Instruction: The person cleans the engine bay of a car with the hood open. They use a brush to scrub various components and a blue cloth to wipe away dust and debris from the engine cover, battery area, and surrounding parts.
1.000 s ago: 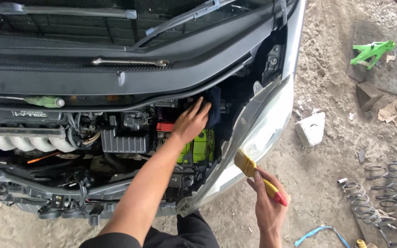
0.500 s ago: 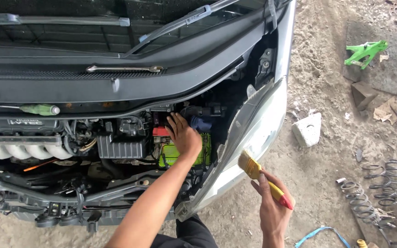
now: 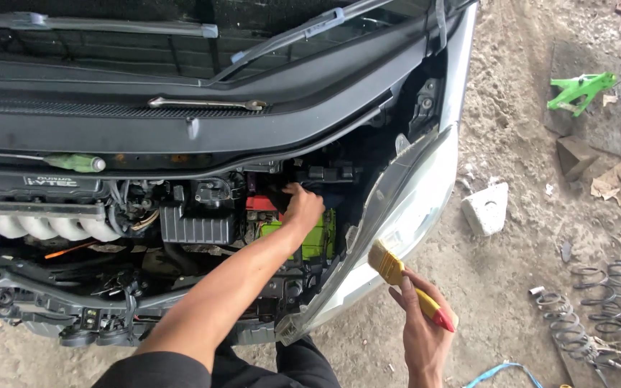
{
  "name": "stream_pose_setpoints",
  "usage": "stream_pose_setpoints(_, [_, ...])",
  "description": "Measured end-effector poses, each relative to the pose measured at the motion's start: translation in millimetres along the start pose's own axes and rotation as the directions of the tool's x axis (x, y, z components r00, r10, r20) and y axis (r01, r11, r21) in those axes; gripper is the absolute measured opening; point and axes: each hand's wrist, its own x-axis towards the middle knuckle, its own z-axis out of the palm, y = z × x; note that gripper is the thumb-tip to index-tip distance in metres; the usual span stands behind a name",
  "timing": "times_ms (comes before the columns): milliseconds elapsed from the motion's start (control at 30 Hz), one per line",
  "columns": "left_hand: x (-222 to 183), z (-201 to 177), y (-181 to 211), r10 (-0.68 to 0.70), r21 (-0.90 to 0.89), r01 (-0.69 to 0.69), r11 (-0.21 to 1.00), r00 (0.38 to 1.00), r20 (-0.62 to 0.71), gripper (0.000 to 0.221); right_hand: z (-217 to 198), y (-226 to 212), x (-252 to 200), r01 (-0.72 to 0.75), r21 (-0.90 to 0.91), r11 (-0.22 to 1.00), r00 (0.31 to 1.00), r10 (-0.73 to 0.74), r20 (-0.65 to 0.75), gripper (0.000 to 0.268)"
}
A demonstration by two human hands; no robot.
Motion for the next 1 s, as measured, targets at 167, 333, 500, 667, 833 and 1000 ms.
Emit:
stream_pose_setpoints(167, [13, -23, -2, -0.086, -0.439, 0.011, 0.899, 0.985, -0.151, 0.026, -1, 2, 1, 0.018, 0.026, 0.999, 1.000, -0.018, -0.006, 0.027])
stream_pose_setpoints(333, [0, -31, 19, -0.444, -0.947, 0.198, 0.252, 0.893, 0.068, 0.031, 5, -8, 0, -0.042, 0.033, 0.999, 0.997, 0.044, -0.057, 0.028])
stream_pose_setpoints(500, [-30, -14, -3, -0.388, -0.953, -0.150, 0.265, 0.888, -0.247, 0.022, 17, -13, -1, -0.058, 0.021, 0.998, 0.996, 0.059, -0.068, 0.026])
stream_pose_setpoints(667, [-72, 49, -38, 0.067, -0.355, -0.571, 0.740, 0.588, -0.806, 0.027, 23, -13, -1, 0.001, 0.045, 0.999, 1.000, 0.000, -0.018, 0.029])
stream_pose_setpoints(833, [-162, 64, -6, -0.037, -0.662, -0.506, 0.553, 0.779, -0.626, 0.036, 45, -25, 4, 0.006, 0.007, 1.000, 0.999, -0.006, 0.048, 0.026])
stream_pose_setpoints(1000, [-201, 79, 27, -0.348, -0.859, -0.266, 0.438, 0.831, -0.435, 0.059, 85, 2, 37, 0.259, -0.268, 0.928, 0.944, -0.185, 0.273, 0.027])
